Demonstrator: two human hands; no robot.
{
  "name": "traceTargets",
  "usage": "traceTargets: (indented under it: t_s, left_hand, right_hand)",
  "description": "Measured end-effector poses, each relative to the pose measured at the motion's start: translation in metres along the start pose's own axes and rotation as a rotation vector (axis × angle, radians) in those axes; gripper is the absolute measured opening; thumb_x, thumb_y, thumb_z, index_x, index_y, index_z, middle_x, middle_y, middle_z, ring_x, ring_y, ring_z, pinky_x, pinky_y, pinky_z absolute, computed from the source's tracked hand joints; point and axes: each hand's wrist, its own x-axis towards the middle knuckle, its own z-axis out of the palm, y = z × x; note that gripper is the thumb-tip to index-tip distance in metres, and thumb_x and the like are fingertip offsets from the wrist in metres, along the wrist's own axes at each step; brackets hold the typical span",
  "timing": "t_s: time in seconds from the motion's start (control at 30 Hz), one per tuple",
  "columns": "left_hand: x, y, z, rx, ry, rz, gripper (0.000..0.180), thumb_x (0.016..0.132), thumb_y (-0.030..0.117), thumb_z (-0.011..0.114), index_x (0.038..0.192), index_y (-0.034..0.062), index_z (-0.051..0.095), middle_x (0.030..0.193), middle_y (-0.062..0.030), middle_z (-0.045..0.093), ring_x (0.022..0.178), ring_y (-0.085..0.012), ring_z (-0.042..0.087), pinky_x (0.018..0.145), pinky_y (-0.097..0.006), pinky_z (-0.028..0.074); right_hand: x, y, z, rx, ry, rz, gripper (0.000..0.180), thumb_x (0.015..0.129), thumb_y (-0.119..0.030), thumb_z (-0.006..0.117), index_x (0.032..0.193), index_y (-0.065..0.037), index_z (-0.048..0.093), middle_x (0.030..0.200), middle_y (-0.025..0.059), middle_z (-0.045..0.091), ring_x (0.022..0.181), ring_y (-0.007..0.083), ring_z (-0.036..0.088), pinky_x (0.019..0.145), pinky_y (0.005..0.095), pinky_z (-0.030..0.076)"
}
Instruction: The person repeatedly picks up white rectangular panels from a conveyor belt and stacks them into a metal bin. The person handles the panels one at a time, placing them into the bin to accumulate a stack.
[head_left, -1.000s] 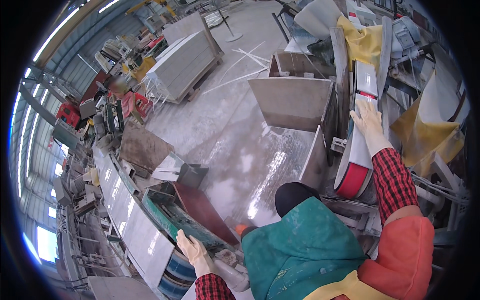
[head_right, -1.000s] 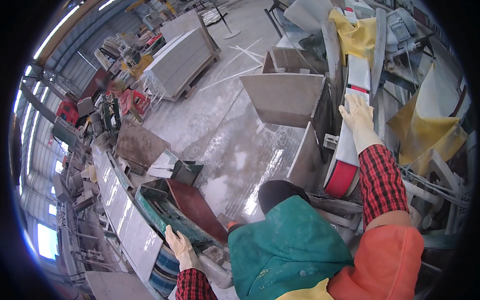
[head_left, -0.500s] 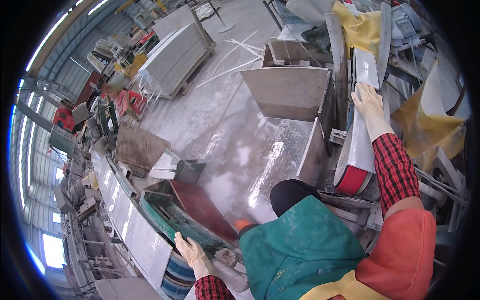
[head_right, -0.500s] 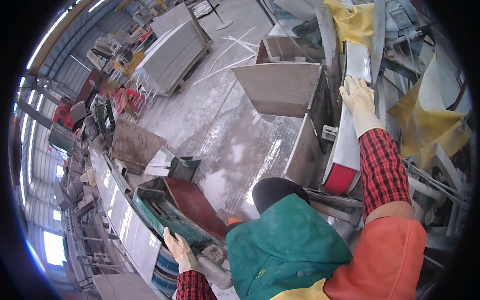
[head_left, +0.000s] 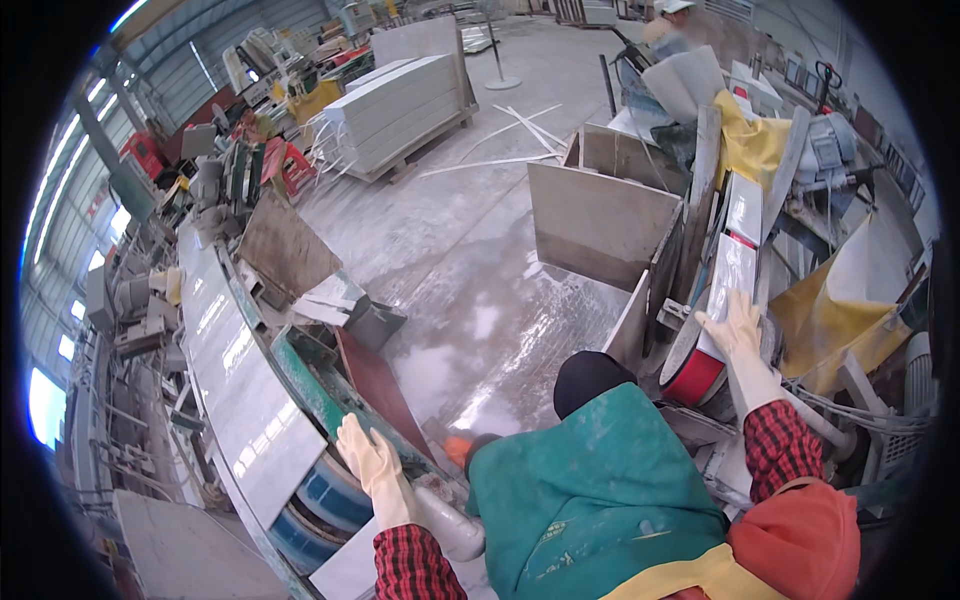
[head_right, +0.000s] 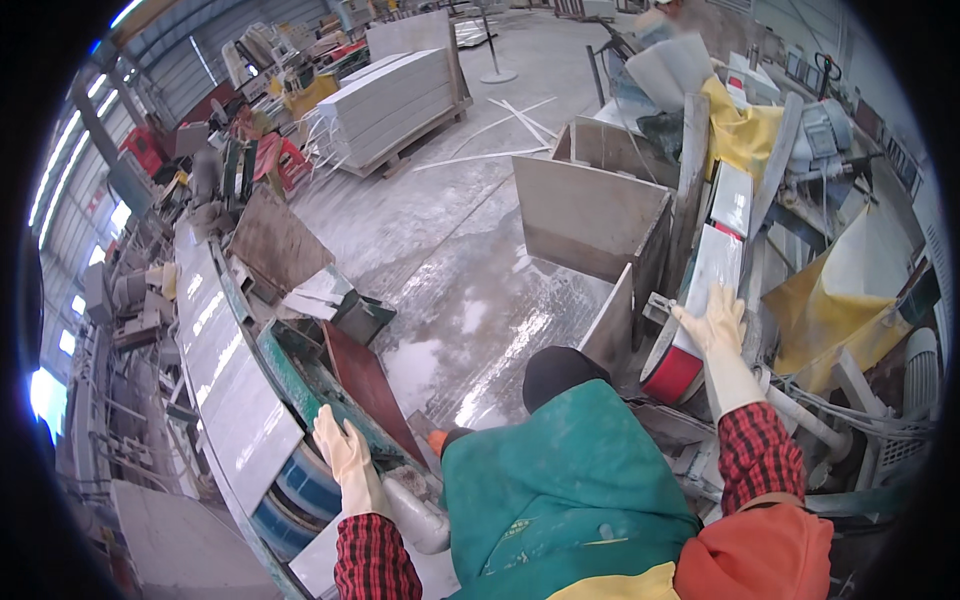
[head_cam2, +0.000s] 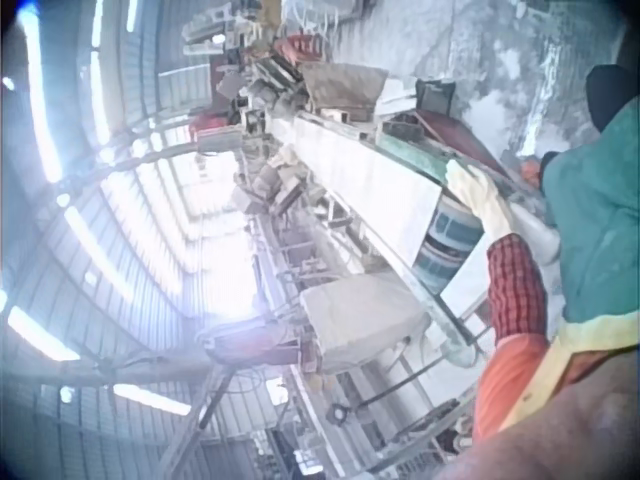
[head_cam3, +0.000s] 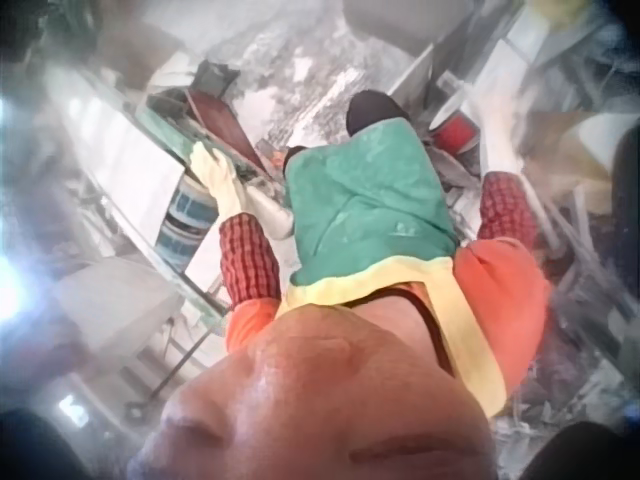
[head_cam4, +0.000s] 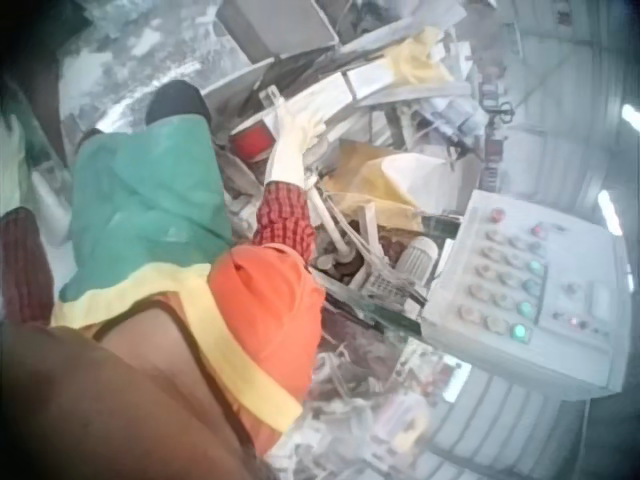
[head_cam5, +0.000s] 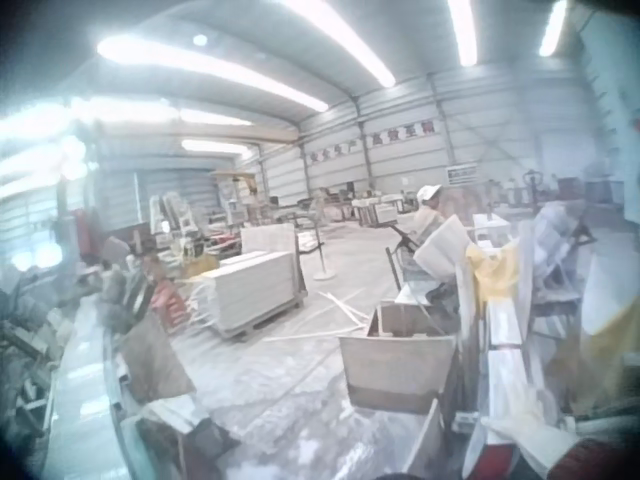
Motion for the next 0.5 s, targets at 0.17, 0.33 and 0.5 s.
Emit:
traceTargets:
  t_s: [0.17, 0.33, 0.5]
  left_hand:
    - [0.002, 0.004, -0.001, -0.011, 0.037, 0.036, 0.048, 0.092, 0.01, 0.06, 0.137, -0.0021, 0.052, 0.138, -0.0242, 0.057, 0.132, -0.0438, 0.047, 0.113, -0.049, 0.035]
    - [0.0, 0.005, 0.005, -0.05, 0.141, 0.083, 0.045, 0.085, 0.009, 0.064, 0.128, -0.0017, 0.056, 0.128, -0.0228, 0.061, 0.12, -0.043, 0.053, 0.106, -0.05, 0.038]
    - [0.005, 0.012, -0.004, -0.049, 0.299, 0.109, 0.034, 0.08, 0.008, 0.066, 0.113, 0.0006, 0.06, 0.106, -0.0199, 0.063, 0.101, -0.0413, 0.056, 0.09, -0.051, 0.043]
  right_hand:
    - [-0.009, -0.002, 0.014, 0.121, 0.019, 0.097, 0.092, 0.073, -0.043, 0.081, 0.151, -0.014, 0.041, 0.156, 0.0099, 0.037, 0.139, 0.0376, 0.042, 0.111, 0.0494, 0.042]
    - [0.001, 0.0, 0.011, 0.262, 0.051, 0.179, 0.092, 0.067, -0.033, 0.082, 0.15, -0.014, 0.046, 0.15, 0.0132, 0.049, 0.133, 0.0375, 0.052, 0.111, 0.0433, 0.044]
    - [0.04, 0.027, 0.018, 0.922, 0.137, 0.079, 0.095, 0.061, -0.015, 0.085, 0.148, -0.003, 0.048, 0.137, 0.0184, 0.061, 0.124, 0.0305, 0.06, 0.105, 0.0363, 0.047]
